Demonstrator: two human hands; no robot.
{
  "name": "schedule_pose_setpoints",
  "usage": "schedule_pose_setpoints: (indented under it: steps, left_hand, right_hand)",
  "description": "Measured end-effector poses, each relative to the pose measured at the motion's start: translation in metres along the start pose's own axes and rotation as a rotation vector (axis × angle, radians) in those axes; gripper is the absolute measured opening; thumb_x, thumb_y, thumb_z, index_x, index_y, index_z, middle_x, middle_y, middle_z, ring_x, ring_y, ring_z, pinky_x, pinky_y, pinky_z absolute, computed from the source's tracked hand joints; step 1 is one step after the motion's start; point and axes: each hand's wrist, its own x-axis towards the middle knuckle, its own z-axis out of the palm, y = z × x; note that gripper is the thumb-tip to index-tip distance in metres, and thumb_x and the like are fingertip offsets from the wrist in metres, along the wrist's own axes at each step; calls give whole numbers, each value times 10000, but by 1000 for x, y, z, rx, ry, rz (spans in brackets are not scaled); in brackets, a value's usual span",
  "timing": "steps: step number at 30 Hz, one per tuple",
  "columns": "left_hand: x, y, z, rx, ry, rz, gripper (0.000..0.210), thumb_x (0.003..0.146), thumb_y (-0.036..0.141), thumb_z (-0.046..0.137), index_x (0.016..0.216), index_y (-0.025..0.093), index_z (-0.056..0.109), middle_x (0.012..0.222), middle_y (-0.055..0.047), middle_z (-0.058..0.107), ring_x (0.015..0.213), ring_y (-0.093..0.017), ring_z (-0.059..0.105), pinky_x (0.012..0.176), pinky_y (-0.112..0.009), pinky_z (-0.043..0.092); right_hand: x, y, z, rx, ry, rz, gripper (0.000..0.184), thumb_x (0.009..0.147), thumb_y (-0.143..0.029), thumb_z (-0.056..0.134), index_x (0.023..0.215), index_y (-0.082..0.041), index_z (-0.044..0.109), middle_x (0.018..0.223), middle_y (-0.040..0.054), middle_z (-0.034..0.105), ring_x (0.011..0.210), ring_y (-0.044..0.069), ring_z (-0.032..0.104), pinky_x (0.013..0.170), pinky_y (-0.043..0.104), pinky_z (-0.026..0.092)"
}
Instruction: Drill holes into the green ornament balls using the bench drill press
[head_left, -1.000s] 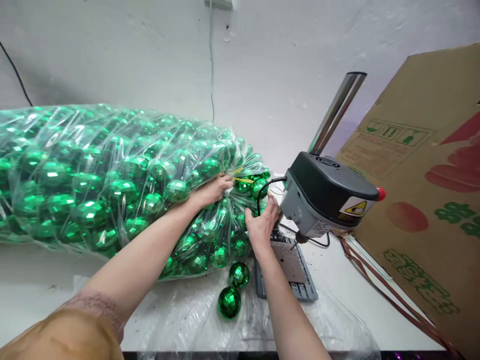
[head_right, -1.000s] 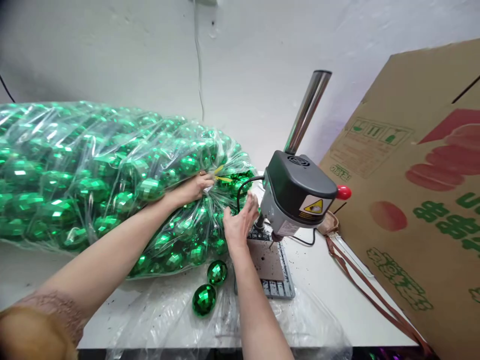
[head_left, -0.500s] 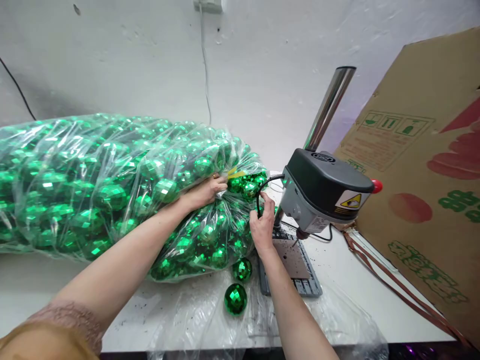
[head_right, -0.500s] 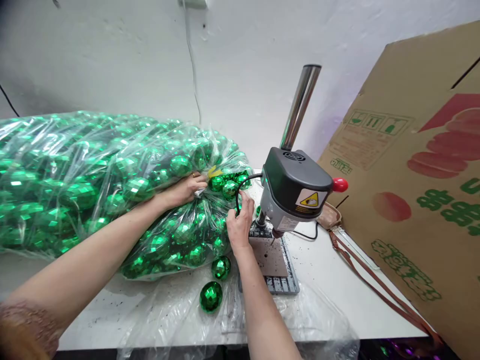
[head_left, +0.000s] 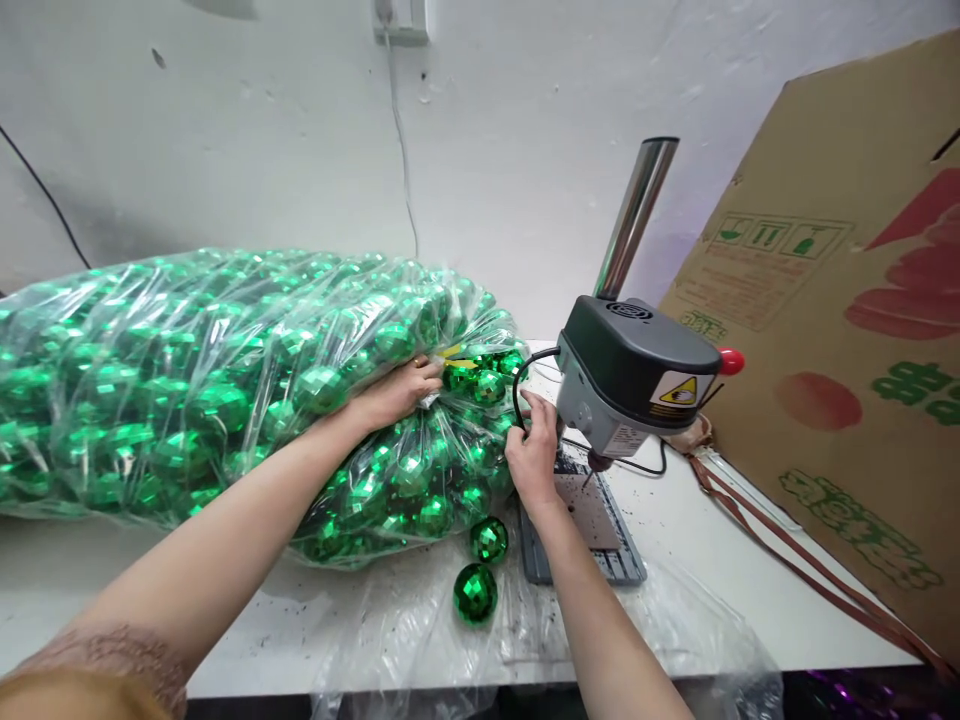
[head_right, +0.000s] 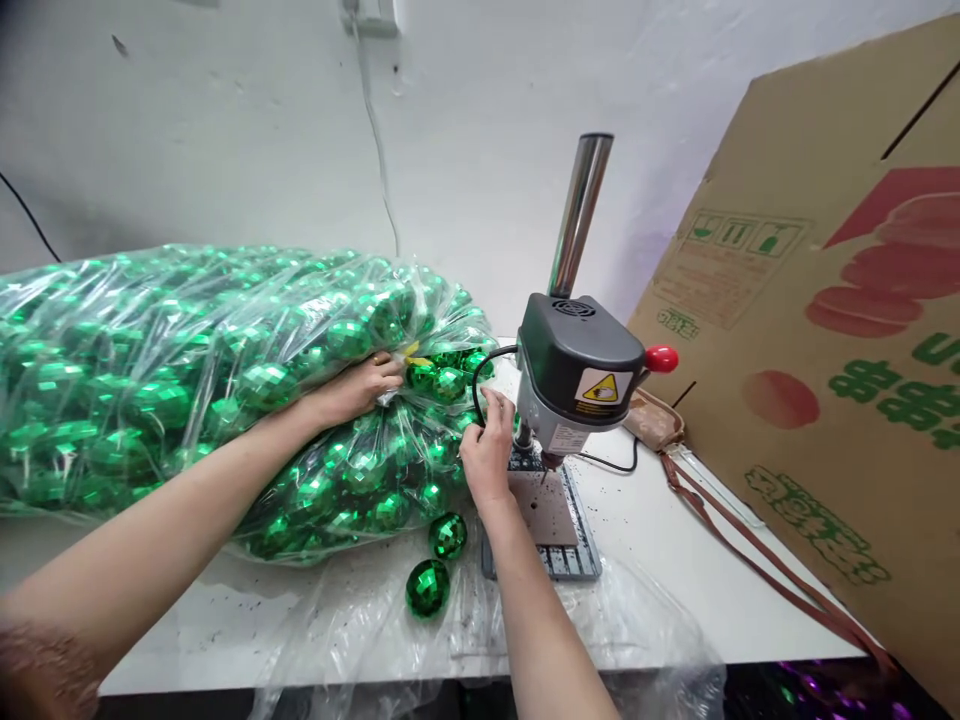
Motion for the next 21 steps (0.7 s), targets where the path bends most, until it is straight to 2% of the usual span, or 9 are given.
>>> schedule_pose_setpoints:
  steps: [3,7,12,21]
  left_hand:
    - [-3,0,0,-11,2,-4,294,729,-68,455,777,177,610,1047,-68,613,1089,-256,539,980,-388,439]
    - [-9,4,2,54,-24,8,305,742,-73,461,809,178,621,1081,-77,612,1112,-261,534,971,-387,444]
    - [-18,10,5,50,-28,21,293,757,-78,470,798,177,608,1109,-92,602,1142,-270,514,942,-380,449]
    - [-23,12,8,19,-41,108,264,791,-51,515,786,197,603,1032,-61,622,1124,-255,490,932,-383,438]
  right_hand:
    - [-2,4,0,23,2,-2,368,921,-248,511,1280,-175,536,1261,88,573,1156,192,566,1001,430,515]
    - [-6,13,-1,42,27,11,386,942,-409,540,1241,-165,561,1211,81,612,1091,173,608,962,414,549]
    - [-15,23,1,-15,98,61,404,928,-437,563,1218,-155,574,1206,83,621,1094,177,617,960,420,556]
    - [-21,27,4,-143,81,53,364,921,-412,581,1177,-154,602,1246,86,613,1174,196,591,1029,460,524]
